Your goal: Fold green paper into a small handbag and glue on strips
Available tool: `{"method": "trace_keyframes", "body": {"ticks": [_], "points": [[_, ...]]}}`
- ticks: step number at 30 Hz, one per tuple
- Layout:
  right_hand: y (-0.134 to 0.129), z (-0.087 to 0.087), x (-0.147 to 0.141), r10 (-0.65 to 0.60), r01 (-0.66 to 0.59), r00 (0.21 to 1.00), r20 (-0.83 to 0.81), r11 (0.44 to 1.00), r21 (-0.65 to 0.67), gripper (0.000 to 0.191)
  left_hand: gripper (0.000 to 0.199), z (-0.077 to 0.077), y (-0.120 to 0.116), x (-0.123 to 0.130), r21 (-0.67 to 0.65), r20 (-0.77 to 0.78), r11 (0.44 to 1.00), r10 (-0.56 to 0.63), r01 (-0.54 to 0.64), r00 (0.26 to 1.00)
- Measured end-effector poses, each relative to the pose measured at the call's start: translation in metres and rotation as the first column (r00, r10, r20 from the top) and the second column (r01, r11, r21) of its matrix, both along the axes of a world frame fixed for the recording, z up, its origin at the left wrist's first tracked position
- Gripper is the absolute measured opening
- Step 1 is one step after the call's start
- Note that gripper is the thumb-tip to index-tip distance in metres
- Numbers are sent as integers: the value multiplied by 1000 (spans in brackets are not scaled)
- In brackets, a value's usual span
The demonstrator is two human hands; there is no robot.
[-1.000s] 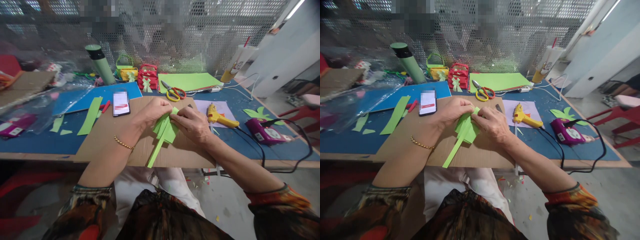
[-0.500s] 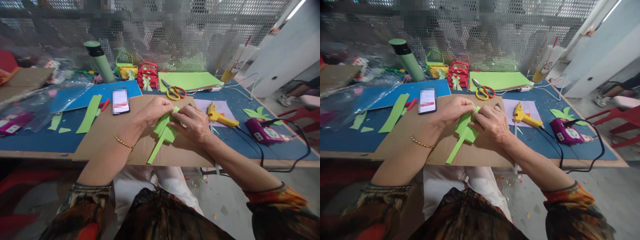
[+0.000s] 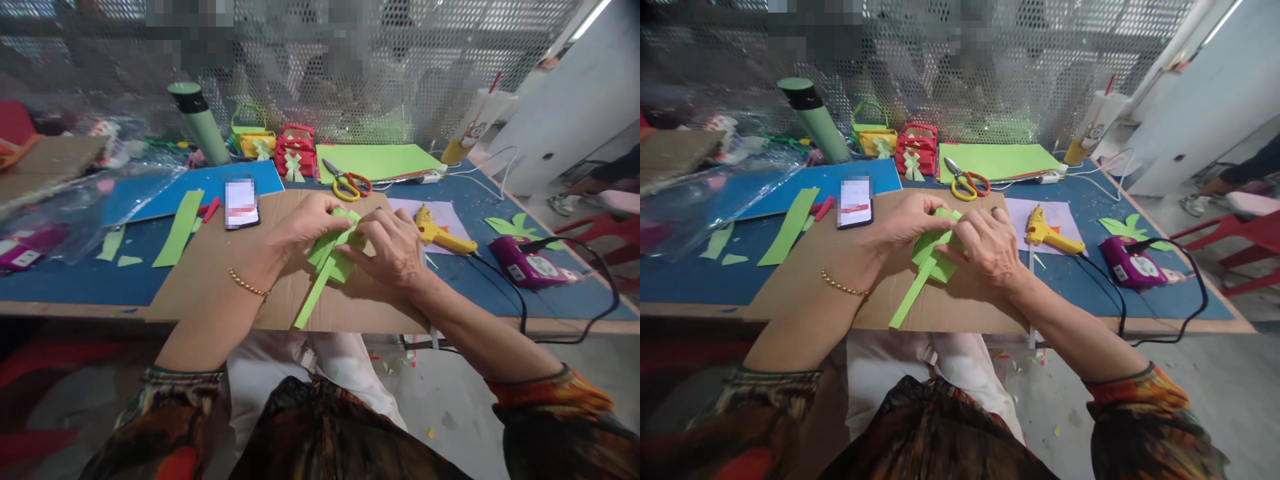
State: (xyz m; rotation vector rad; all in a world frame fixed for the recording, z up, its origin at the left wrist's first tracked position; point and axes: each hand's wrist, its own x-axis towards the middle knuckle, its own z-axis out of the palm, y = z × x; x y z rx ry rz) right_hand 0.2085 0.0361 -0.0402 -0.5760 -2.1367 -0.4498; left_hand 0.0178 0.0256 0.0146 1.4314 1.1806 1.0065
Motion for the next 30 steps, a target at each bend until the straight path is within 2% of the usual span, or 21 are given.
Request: {"method": "trace_keyframes", "body": {"ticks": [3,4,5,6,7,9,10,11,12,15,19,22,26,28,30], "points": [[2,5,0,18,-59,959,-282,989,-137,28,14,-2,6,-5,126,114,979,144,-158,983],[4,6,-1,4,-98,929,-370,967,-235,31,11,-3,9,-7,147,182,966,183,-210,966],[5,8,-2,-10,-164,898,-440,921,-355,37,9,-5,12,-8,154,261,955,208,-254,943],[6,8,-4,-18,-256,870,-493,838,-482,44,12,-7,15,-9,151,338,946,222,-286,915],[7,9,-7,-17,-363,845,-535,716,-596,52,16,-9,17,-9,149,402,938,231,-313,886],[8,10,-12,-20,-536,802,-597,418,-734,64,24,-14,20,-7,145,488,918,259,-370,834],[7,11,-15,-34,-581,786,-617,298,-757,65,27,-16,21,-5,140,515,906,278,-399,811],[7,11,-18,-59,-605,775,-629,220,-765,64,29,-19,21,-2,133,537,895,297,-426,790],[6,11,-20,-95,-614,766,-635,181,-768,62,31,-21,20,0,127,553,885,311,-447,773],[3,10,-23,-227,-609,750,-622,130,-782,52,33,-25,16,7,125,578,875,319,-468,751],[4,9,-22,-336,-624,733,-591,13,-782,45,38,-27,15,8,101,578,900,294,-424,761],[5,9,-21,-352,-629,725,-592,10,-777,41,42,-23,14,7,59,588,936,250,-348,770],[6,11,-20,-360,-692,667,-653,28,-722,46,50,-13,11,9,90,641,987,47,-135,766],[6,13,-20,-352,-729,635,-688,23,-685,46,52,-11,8,10,100,627,994,-35,-36,778],[6,14,-19,-340,-755,612,-714,16,-655,45,48,-13,7,10,68,583,998,-55,18,811]]}}
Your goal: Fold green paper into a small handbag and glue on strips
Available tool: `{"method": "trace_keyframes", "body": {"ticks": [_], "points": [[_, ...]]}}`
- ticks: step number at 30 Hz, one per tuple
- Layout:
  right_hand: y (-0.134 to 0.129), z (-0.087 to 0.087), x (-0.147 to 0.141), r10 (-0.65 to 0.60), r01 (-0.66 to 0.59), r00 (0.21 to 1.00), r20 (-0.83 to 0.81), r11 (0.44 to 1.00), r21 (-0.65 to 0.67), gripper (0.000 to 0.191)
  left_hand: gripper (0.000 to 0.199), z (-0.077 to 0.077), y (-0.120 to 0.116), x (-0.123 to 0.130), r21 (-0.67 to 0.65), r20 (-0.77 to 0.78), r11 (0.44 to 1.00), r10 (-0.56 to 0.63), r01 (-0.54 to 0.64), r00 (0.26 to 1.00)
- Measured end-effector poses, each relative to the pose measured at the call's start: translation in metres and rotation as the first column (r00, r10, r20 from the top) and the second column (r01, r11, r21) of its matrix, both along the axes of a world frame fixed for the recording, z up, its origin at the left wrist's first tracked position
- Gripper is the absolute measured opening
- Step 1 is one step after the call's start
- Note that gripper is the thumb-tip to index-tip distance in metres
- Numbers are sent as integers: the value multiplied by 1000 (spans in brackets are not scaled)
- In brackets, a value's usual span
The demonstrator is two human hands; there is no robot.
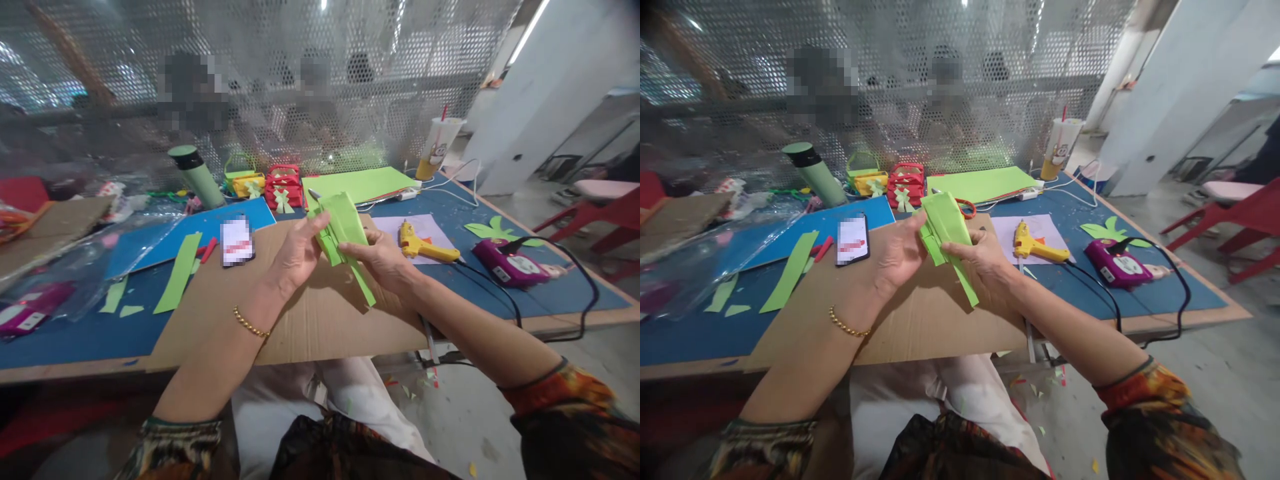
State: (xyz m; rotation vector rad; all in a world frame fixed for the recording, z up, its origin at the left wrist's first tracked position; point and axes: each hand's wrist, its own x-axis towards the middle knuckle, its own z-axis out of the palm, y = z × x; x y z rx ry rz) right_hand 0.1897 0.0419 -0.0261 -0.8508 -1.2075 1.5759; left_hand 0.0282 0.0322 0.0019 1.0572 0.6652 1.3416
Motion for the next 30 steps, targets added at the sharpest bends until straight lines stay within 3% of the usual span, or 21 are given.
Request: {"method": "trace_keyframes", "body": {"ticks": [4,9,16,23,30], "points": [[0,0,1,13,-13,1000,-27,1000,2,45,39,-11,-2,1,-92,-133,995,27,-39,991],[-1,-1,0,25,-24,999,40,1000,-6,42,38,-17,-5,6,-108,-146,980,151,-167,978],[-6,1,-1,52,-52,999,17,998,-25,46,31,-16,-10,13,-130,-88,964,224,-234,971],[-8,5,0,180,-180,983,-14,984,-1,60,29,-8,-2,3,-56,-64,931,357,-360,932],[-8,1,-5,150,-150,989,-11,984,-99,54,28,-11,-1,3,-38,-76,916,395,-398,916]]}}
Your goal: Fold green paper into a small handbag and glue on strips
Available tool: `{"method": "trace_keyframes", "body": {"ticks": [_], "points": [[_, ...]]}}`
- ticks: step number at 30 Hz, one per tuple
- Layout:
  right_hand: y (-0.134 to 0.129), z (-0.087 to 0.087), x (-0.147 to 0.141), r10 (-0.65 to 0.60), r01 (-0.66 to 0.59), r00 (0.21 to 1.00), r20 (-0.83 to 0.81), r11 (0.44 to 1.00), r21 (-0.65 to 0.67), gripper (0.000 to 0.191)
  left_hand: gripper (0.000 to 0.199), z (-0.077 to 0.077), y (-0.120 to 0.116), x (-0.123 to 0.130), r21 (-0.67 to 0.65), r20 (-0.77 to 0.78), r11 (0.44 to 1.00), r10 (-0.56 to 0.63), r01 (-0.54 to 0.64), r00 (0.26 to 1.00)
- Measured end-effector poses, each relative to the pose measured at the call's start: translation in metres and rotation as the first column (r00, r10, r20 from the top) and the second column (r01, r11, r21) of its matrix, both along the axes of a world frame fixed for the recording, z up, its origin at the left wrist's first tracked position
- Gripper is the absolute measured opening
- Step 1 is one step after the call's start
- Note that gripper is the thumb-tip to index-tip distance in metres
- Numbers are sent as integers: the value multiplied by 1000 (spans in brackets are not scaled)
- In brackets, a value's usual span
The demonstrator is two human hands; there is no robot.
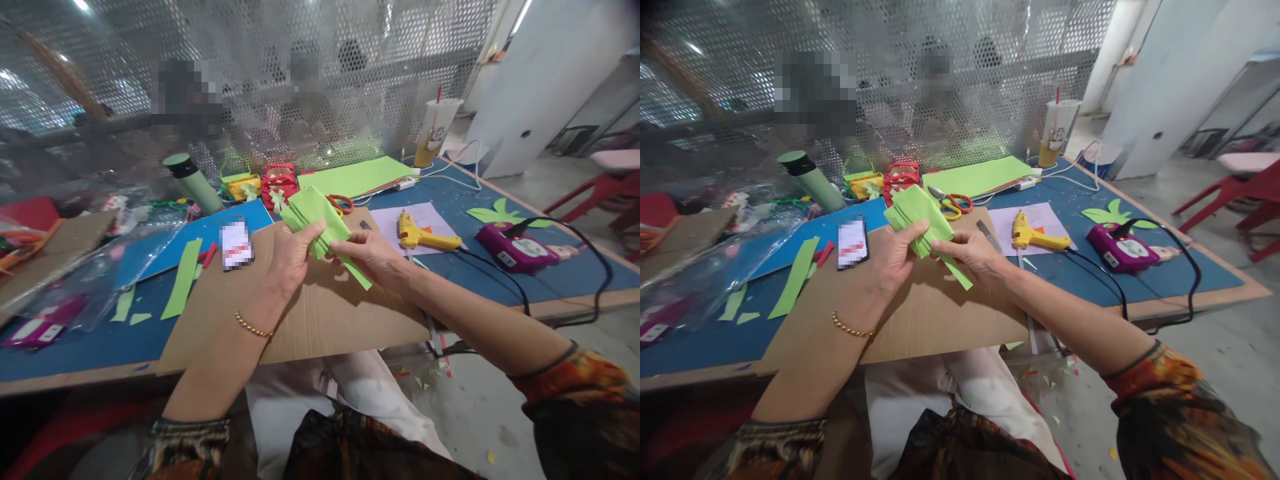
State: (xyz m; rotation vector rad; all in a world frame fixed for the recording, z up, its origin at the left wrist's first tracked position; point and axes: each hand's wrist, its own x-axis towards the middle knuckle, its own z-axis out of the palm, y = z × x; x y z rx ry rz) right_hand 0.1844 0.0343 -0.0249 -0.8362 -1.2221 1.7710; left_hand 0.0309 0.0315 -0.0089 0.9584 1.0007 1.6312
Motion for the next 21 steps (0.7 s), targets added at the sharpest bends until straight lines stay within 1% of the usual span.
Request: {"method": "trace_keyframes", "body": {"ticks": [3,5,7,9,11,12,17,19,21], "points": [[0,0,0,-30,30,999,24,1000,-9,49,31,-1,-1,2,2,6,1000,-24,24,1000],[0,1,1,-57,57,997,42,998,11,45,33,0,-1,2,2,9,998,-68,67,998],[0,4,2,-79,78,996,32,997,22,42,36,2,-1,2,1,15,991,-137,137,990],[0,7,3,-91,91,996,-6,996,22,40,38,5,-3,2,-1,12,972,-233,233,972],[-1,10,4,-92,93,995,-29,995,26,39,38,7,-5,1,-7,-19,948,-318,318,948],[-1,11,5,-89,90,996,-29,995,31,39,36,7,-6,0,-10,-45,940,-341,341,939],[1,9,6,-84,84,996,-11,995,58,38,16,4,-8,-5,0,-237,953,-295,303,926],[2,7,6,-87,86,996,2,993,85,39,13,2,-8,-6,20,-265,954,-284,299,922],[6,5,6,-83,77,996,39,988,135,43,11,0,-7,-4,51,-247,963,-244,264,938]]}}
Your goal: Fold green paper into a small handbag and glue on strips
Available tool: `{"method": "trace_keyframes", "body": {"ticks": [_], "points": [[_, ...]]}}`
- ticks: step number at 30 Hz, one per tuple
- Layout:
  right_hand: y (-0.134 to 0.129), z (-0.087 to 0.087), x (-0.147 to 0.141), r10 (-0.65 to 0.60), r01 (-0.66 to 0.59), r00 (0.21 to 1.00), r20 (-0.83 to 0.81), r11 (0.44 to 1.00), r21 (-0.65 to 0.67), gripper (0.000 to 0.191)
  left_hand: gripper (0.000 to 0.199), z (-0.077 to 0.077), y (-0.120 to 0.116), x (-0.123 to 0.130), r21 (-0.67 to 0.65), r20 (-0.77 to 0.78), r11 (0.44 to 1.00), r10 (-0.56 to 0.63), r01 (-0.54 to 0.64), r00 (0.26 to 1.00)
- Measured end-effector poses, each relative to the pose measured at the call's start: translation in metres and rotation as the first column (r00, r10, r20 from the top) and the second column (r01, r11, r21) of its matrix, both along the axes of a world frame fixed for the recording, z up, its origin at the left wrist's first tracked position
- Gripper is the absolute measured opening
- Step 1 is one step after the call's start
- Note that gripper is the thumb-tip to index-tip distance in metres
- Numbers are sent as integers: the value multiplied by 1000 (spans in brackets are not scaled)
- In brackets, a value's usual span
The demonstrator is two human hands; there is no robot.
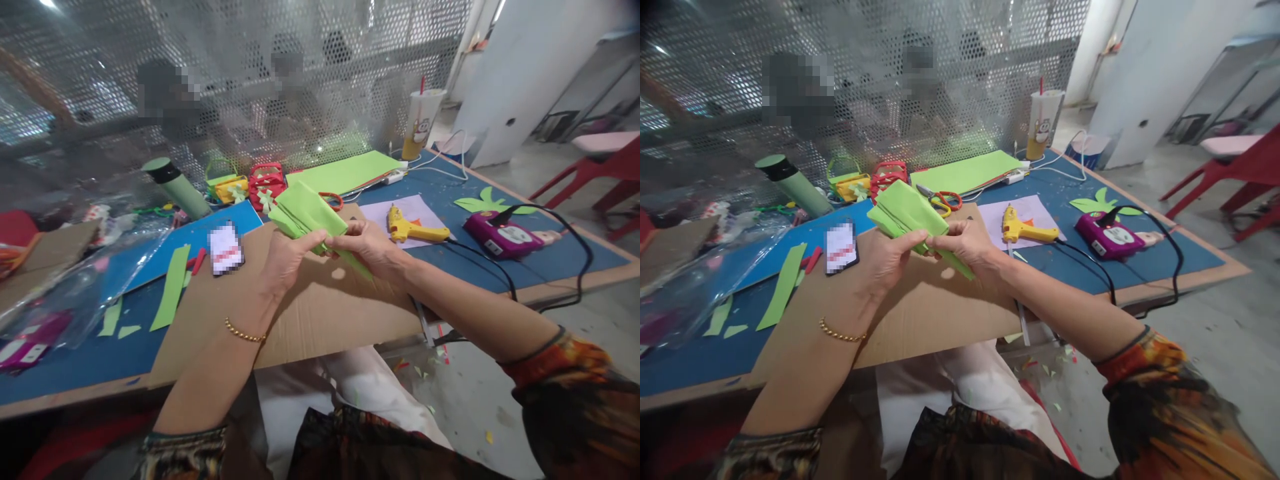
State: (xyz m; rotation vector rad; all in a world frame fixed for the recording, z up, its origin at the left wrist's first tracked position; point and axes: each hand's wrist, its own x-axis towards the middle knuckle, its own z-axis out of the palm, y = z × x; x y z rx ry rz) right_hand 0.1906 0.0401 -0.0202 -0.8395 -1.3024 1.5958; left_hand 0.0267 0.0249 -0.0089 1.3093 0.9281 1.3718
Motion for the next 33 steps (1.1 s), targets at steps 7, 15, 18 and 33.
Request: {"method": "trace_keyframes", "body": {"ticks": [7,15,18,33], "points": [[15,31,37,-289,239,955,71,886,397,53,24,2,17,0,-17,212,967,251,-253,945],[-47,51,126,-679,229,575,456,669,707,27,32,5,32,-10,-22,353,960,267,-278,896],[-67,30,141,-658,126,370,656,735,667,25,31,4,33,-9,-58,365,950,307,-307,879],[17,42,48,-577,-276,76,814,772,573,36,26,33,52,-81,-257,317,586,802,-768,506]]}}
